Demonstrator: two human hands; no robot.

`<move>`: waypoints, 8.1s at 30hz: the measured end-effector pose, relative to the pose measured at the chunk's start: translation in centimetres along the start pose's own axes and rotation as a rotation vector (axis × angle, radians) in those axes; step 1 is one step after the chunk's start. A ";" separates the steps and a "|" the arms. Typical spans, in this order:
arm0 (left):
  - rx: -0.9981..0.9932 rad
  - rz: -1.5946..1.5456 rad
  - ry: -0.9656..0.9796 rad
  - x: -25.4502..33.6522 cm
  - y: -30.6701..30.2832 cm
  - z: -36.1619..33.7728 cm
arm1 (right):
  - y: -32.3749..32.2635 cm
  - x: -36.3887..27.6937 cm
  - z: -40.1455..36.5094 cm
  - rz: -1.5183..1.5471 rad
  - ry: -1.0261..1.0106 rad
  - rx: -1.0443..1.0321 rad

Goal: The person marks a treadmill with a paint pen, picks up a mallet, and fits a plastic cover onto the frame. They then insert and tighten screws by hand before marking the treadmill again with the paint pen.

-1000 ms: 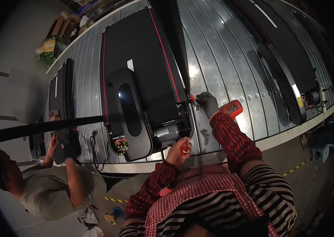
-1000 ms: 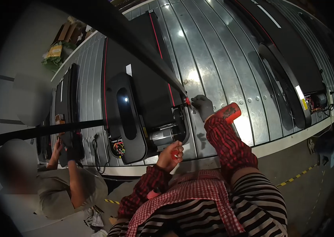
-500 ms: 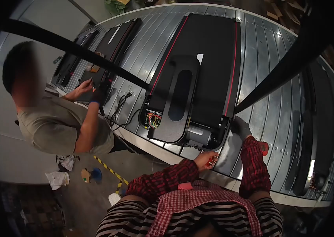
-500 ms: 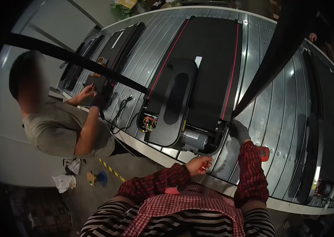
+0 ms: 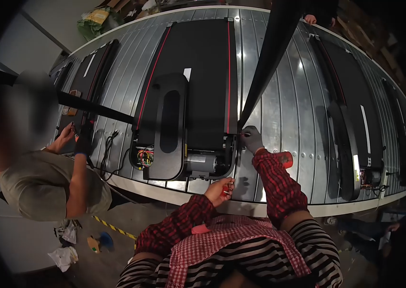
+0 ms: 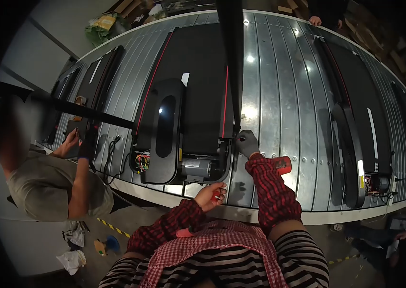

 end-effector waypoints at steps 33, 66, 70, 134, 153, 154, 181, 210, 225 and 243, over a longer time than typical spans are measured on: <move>-0.260 0.046 -0.009 4.5 0.2 1.6 | -3.6 -30.1 14.8 0.259 -0.429 0.410; -0.343 0.380 0.012 4.3 0.2 -0.2 | -22.2 -3.3 -7.1 -0.614 0.431 0.407; -0.384 0.417 0.227 2.9 0.8 -3.8 | -18.9 -3.5 -23.3 -0.724 1.014 -0.073; 1.120 -0.591 0.413 -42.4 -48.5 -59.6 | 55.3 -26.6 -52.5 -0.383 0.219 -1.324; 1.040 -0.412 0.515 -14.5 -84.0 -67.6 | 95.3 -36.9 -35.3 -0.167 0.578 -1.314; 1.002 -0.325 0.508 -13.9 -87.8 -67.5 | 96.8 -36.9 -34.9 -0.158 0.598 -1.269; 0.681 0.446 0.255 44.3 -102.8 -59.6 | 120.3 -53.4 8.8 0.888 0.294 -0.360; 0.628 1.021 0.801 64.6 -97.8 -35.6 | 80.0 -23.8 47.3 -1.092 0.949 0.220; 0.637 1.111 0.909 65.6 -96.4 -36.4 | 92.4 -15.0 59.9 -0.841 0.607 0.009; 0.574 1.233 1.131 65.9 -94.8 -36.5 | 91.2 -19.6 57.3 -0.435 0.713 0.316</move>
Point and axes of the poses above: each hand's wrist, its own z-axis towards the middle knuckle, its own y-axis out of the palm, x = y × z, the point moved 4 cm from there along z, towards the middle knuckle, and after that the axes turned 11 degrees about z, right-handed, at the moved point
